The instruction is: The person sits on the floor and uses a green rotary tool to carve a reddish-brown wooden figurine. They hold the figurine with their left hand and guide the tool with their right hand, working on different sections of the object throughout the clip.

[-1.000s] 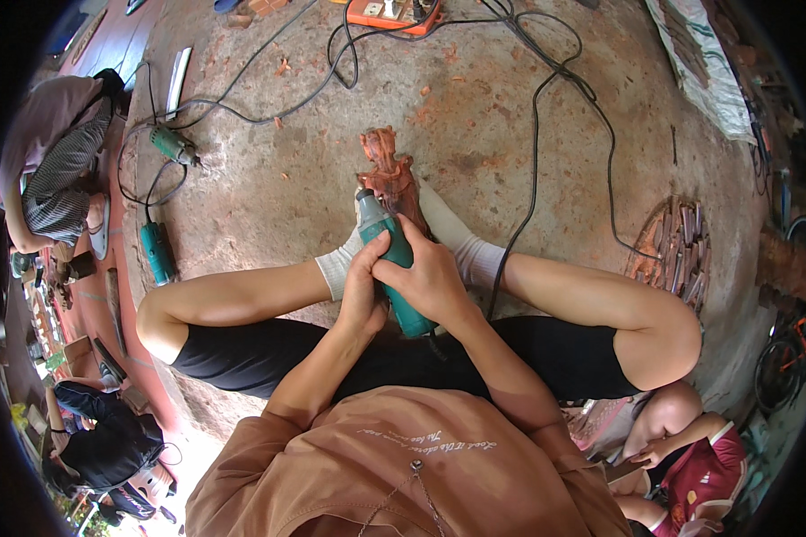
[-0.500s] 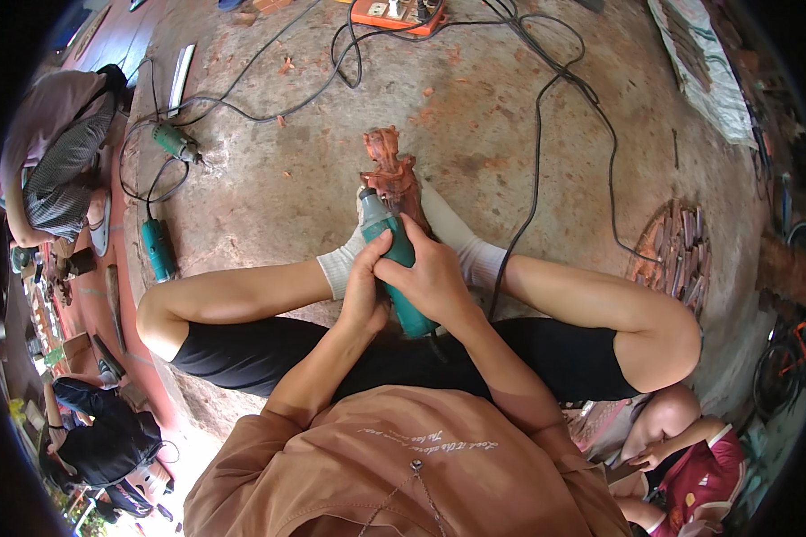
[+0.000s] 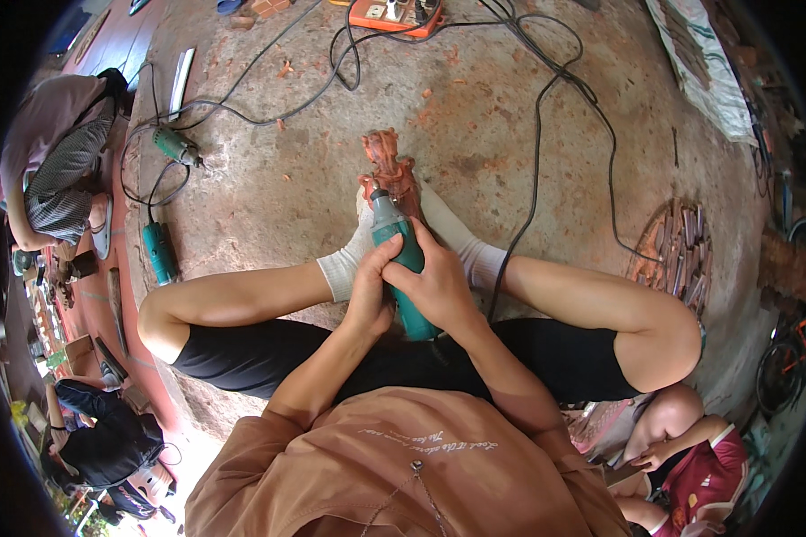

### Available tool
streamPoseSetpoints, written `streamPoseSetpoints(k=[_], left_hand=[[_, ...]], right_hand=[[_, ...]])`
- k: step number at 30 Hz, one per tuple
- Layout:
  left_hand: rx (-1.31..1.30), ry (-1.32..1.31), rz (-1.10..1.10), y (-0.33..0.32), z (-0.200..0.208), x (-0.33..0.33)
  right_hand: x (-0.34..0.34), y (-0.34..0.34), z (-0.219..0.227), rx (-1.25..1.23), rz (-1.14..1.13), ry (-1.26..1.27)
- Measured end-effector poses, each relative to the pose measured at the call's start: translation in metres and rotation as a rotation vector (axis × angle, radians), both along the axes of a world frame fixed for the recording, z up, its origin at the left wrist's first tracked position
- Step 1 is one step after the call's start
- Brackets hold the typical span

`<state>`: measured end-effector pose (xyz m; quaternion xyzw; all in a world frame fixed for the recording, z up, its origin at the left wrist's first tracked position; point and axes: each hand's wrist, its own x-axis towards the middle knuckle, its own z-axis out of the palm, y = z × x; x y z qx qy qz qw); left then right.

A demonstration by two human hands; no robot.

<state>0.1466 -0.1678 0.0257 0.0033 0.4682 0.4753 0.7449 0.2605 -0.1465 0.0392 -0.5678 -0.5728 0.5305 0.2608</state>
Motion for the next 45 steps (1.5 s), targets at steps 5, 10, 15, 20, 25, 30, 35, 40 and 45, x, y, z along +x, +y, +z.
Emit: streamPoseSetpoints(k=[5,10,15,20,25,30,35,40,45], left_hand=[[0.009,0.021,0.034,-0.002,-0.005,-0.002],[-0.007,-0.017,0.034,-0.004,-0.011,-0.004],[-0.019,-0.014,0.004,-0.002,-0.005,-0.001],[-0.03,-0.05,-0.023,-0.002,-0.002,0.002],[0.004,-0.022,-0.087,-0.002,0.007,0.002],[0.04,-0.087,-0.08,0.005,0.01,0.004],[-0.018,-0.116,-0.036,0.007,0.012,0.007],[-0.015,-0.122,-0.032,0.0,0.006,-0.001],[-0.043,-0.092,0.004,-0.004,0.001,-0.005]], right_hand=[[-0.004,0.001,-0.002,0.005,0.022,-0.029],[-0.005,0.0,-0.004,-0.002,0.03,-0.014],[0.0,-0.002,-0.006,-0.007,0.013,-0.019],[0.003,-0.003,0.005,-0.001,0.015,-0.071],[0.012,-0.006,0.025,-0.026,0.025,-0.054],[0.024,0.005,0.032,0.007,0.096,-0.014],[0.027,0.01,0.036,-0.17,0.078,0.114],[0.017,0.014,0.043,-0.25,0.087,0.141],[0.01,0.012,0.032,-0.194,0.106,0.109]])
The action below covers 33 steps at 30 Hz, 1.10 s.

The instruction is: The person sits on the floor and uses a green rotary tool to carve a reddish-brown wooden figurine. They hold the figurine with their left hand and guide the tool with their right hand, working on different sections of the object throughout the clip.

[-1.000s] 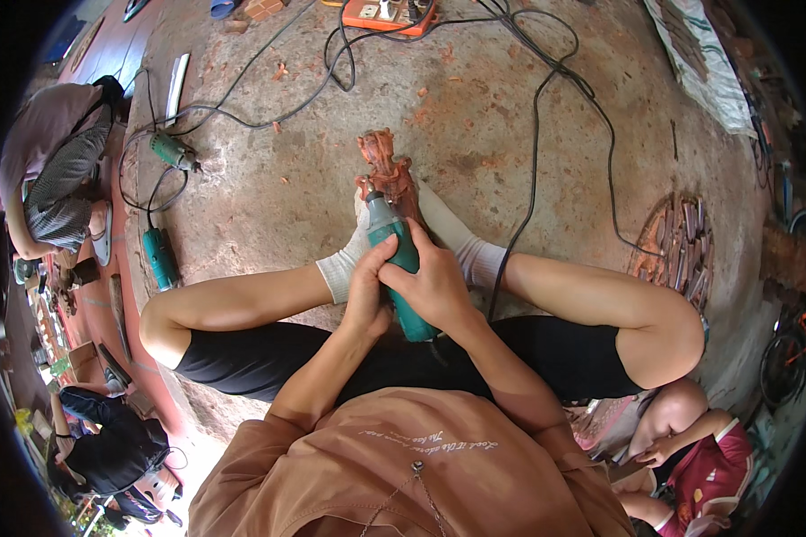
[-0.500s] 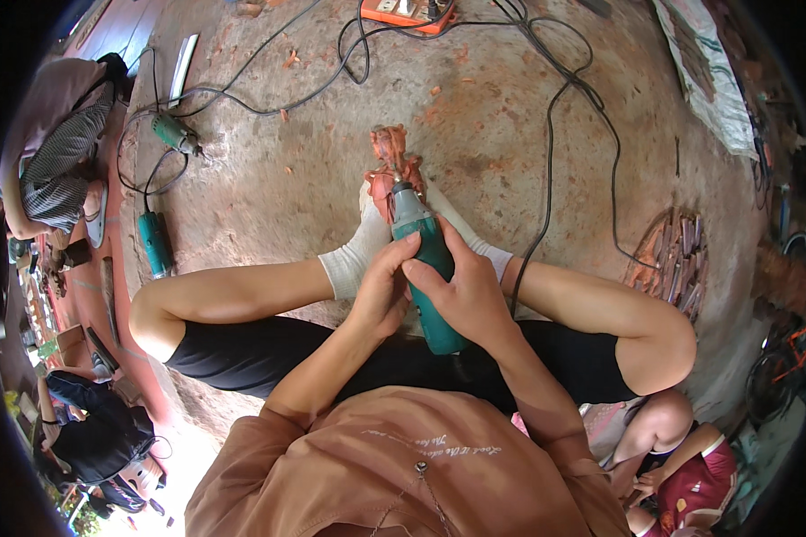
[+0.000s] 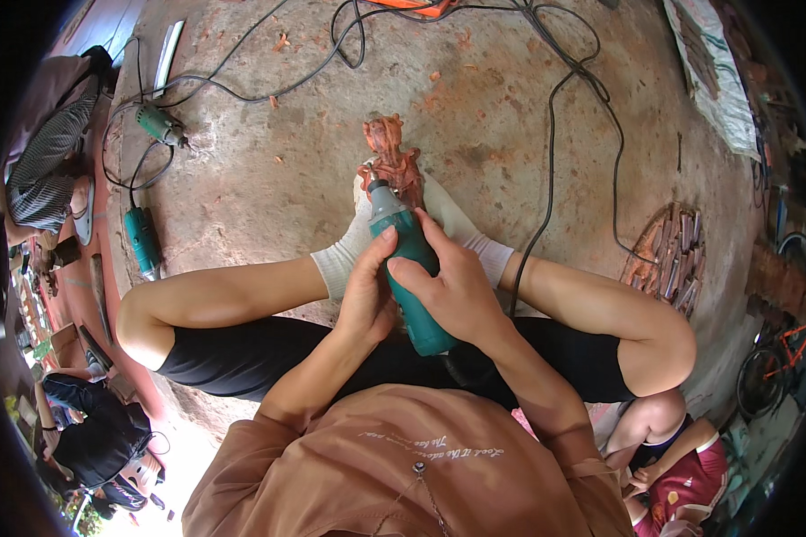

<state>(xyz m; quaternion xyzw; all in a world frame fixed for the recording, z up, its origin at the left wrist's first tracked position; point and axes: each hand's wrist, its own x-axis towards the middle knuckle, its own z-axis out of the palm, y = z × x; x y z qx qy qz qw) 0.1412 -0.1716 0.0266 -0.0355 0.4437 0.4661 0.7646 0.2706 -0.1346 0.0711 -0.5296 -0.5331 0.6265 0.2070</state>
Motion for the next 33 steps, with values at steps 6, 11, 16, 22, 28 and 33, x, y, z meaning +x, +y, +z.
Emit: streamPoseSetpoints(k=[6,11,16,22,28,33], left_hand=[[-0.017,0.022,-0.007,0.001,-0.002,-0.001],[-0.018,0.022,-0.023,0.001,-0.004,-0.002],[-0.017,0.016,-0.022,0.002,-0.004,0.0],[-0.013,0.009,-0.058,0.003,-0.001,0.004],[-0.007,0.028,-0.056,0.003,0.007,0.006],[-0.021,0.048,-0.031,0.005,0.003,-0.001]], right_hand=[[-0.002,0.003,-0.001,-0.006,0.007,-0.02],[-0.002,0.003,-0.002,-0.013,-0.006,-0.034],[0.0,0.002,0.0,-0.038,-0.016,-0.054],[0.004,0.001,0.007,-0.116,-0.048,-0.036],[0.007,-0.002,0.004,-0.019,-0.034,0.005],[-0.001,0.005,0.0,-0.043,-0.024,-0.002]])
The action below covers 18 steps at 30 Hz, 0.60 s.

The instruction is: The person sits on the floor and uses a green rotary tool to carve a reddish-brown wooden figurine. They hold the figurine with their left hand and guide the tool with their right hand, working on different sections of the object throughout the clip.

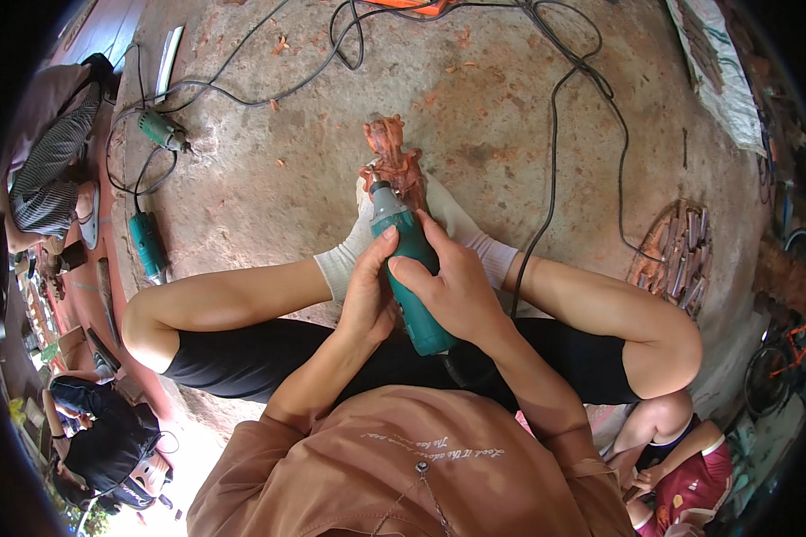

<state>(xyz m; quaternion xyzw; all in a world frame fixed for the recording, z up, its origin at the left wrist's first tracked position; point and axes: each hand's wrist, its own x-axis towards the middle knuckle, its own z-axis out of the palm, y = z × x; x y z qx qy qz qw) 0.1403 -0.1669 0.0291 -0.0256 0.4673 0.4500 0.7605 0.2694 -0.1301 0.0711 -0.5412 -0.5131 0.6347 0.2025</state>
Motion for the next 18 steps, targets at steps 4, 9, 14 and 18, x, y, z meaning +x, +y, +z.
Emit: streamPoseSetpoints(k=[4,9,14,18], left_hand=[[-0.013,-0.015,-0.011,-0.0013,-0.0056,0.0003],[0.005,-0.024,-0.034,-0.0001,-0.0046,0.0045],[-0.008,-0.041,-0.029,0.0009,-0.002,0.0018],[-0.008,-0.027,-0.01,0.0017,-0.0037,0.0002]], right_hand=[[0.0013,0.0002,-0.0016,-0.002,-0.001,-0.023],[0.0058,-0.0042,-0.0003,0.024,-0.025,-0.033],[0.003,-0.0035,0.0035,-0.005,-0.022,0.003],[0.0005,0.0013,0.001,-0.018,0.01,-0.025]])
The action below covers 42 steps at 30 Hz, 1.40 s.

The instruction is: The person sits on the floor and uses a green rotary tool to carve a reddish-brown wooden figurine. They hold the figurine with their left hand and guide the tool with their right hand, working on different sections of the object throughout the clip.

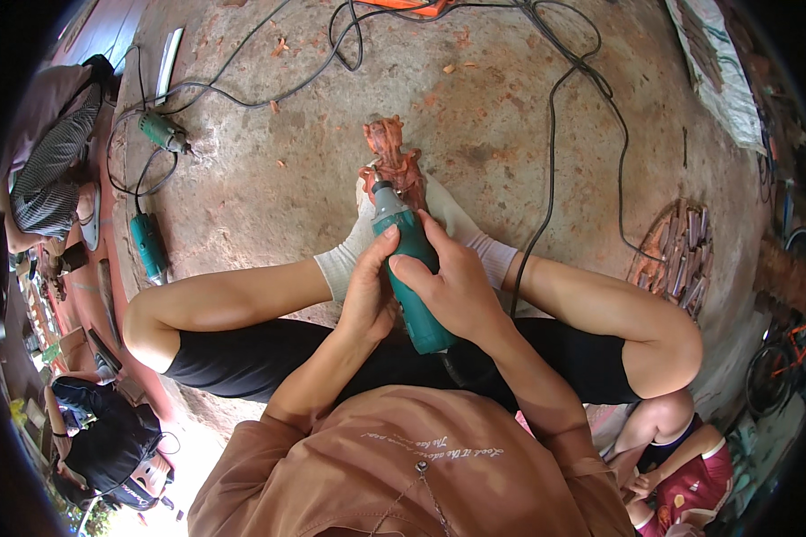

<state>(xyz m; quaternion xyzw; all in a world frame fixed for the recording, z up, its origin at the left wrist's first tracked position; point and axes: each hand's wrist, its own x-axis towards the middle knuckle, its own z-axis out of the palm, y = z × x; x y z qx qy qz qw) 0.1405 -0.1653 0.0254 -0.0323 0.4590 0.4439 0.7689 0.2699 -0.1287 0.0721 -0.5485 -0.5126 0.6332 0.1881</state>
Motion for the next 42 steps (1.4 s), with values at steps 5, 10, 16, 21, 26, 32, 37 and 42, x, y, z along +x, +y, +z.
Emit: streamPoseSetpoints(k=[5,10,16,21,26,32,37,42], left_hand=[[0.006,0.003,-0.038,0.002,-0.001,0.004],[0.025,-0.007,-0.021,-0.001,-0.001,0.005],[0.03,-0.018,0.005,-0.002,-0.002,-0.001],[0.014,0.018,-0.04,-0.004,0.001,0.005],[0.026,0.01,-0.039,-0.003,0.005,0.006],[0.021,0.011,0.008,-0.001,0.001,0.002],[0.02,0.018,-0.019,-0.002,-0.003,0.005],[0.035,0.018,-0.009,-0.002,0.008,0.017]], right_hand=[[0.003,-0.001,0.0,0.017,-0.035,0.005],[0.004,-0.003,0.005,0.053,-0.015,-0.014],[0.0,-0.002,0.0,-0.016,-0.002,0.002],[0.007,-0.008,0.002,0.006,-0.029,-0.002],[0.009,-0.01,0.002,0.045,-0.044,0.01],[0.002,-0.003,-0.003,0.038,-0.01,0.006],[0.008,-0.005,-0.004,0.049,-0.019,-0.008],[0.017,-0.012,0.001,-0.016,-0.05,0.009]])
